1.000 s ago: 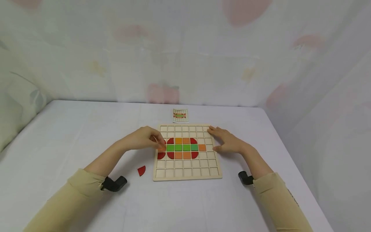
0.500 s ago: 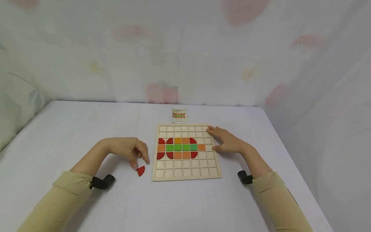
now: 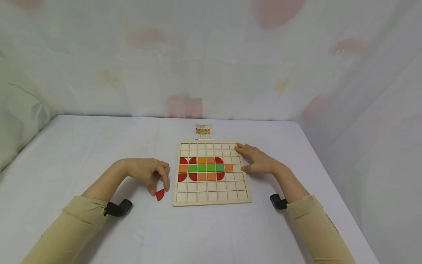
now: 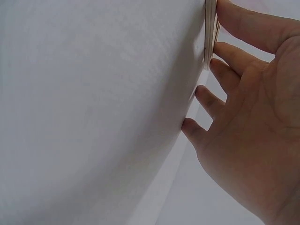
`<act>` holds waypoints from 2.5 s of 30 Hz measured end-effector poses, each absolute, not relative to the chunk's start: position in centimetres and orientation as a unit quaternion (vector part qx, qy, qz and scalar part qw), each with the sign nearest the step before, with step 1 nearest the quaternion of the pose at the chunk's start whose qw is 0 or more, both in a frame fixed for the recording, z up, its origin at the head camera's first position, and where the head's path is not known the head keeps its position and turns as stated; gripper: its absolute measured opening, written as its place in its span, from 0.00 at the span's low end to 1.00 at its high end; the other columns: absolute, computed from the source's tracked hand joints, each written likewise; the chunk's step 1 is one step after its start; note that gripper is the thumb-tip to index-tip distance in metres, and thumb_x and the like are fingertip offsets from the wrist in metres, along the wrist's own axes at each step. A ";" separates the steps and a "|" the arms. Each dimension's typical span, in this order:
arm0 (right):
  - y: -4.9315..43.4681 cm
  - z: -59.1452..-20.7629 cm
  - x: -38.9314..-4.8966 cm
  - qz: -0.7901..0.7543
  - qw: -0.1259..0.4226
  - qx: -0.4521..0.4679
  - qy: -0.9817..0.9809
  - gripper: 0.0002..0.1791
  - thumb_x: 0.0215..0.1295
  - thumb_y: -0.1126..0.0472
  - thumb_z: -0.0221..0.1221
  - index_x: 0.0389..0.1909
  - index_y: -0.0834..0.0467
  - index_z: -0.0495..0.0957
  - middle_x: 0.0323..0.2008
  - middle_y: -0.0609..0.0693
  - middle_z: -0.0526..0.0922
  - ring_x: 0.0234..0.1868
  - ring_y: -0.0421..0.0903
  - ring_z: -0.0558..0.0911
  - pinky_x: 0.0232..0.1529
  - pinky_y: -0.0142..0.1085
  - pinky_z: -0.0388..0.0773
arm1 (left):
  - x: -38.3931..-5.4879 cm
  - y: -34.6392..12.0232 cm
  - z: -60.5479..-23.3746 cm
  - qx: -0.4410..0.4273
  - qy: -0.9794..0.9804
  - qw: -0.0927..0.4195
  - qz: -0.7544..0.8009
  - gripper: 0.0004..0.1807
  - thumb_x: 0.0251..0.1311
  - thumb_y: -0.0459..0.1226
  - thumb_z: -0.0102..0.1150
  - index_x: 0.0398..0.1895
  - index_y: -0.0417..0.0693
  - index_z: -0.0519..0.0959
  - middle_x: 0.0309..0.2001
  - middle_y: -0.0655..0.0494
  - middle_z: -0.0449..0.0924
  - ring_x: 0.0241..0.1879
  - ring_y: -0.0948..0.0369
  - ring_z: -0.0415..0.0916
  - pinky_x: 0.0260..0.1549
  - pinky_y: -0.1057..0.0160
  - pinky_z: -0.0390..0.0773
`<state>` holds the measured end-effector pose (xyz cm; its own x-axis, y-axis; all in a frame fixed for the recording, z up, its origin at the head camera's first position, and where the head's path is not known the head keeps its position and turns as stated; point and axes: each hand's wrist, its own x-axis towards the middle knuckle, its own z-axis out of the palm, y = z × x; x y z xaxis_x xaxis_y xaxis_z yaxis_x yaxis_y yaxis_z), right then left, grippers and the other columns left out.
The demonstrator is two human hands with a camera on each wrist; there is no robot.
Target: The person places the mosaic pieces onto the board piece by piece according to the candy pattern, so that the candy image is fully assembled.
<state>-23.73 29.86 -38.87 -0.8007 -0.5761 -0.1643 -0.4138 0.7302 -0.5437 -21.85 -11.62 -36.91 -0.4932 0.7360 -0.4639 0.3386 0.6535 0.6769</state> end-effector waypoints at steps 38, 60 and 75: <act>29.9 -38.8 -23.6 -0.253 0.161 -0.269 0.915 0.45 0.59 0.55 0.60 0.76 0.61 0.54 0.79 0.59 0.49 0.79 0.66 0.45 0.73 0.68 0.42 | -21.6 -11.1 -36.8 0.304 0.845 0.356 0.258 0.09 0.45 0.30 0.73 0.26 0.51 0.81 0.31 0.59 0.77 0.34 0.62 0.71 0.37 0.64 0.72; 29.5 -38.9 -23.8 -0.254 0.160 -0.276 0.913 0.45 0.60 0.54 0.60 0.76 0.61 0.54 0.79 0.59 0.49 0.79 0.67 0.44 0.73 0.68 0.41 | -23.4 -7.9 -35.9 0.321 0.799 0.321 0.395 0.19 0.60 0.31 0.55 0.53 0.51 0.84 0.43 0.54 0.81 0.42 0.61 0.75 0.45 0.63 0.75; 29.4 -38.6 -23.7 -0.255 0.165 -0.268 0.914 0.45 0.60 0.57 0.61 0.76 0.61 0.54 0.79 0.60 0.49 0.79 0.67 0.44 0.73 0.68 0.41 | -23.5 -1.2 -36.3 0.275 0.832 0.206 0.435 0.10 0.62 0.32 0.62 0.46 0.48 0.84 0.37 0.53 0.82 0.36 0.62 0.79 0.38 0.68 0.77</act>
<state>-23.73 29.40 -38.58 -0.8021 -0.5741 -0.1644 -0.4059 0.7260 -0.5551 -23.46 -1.24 -36.25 -0.7636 0.6375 -0.1030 0.2790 0.4694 0.8377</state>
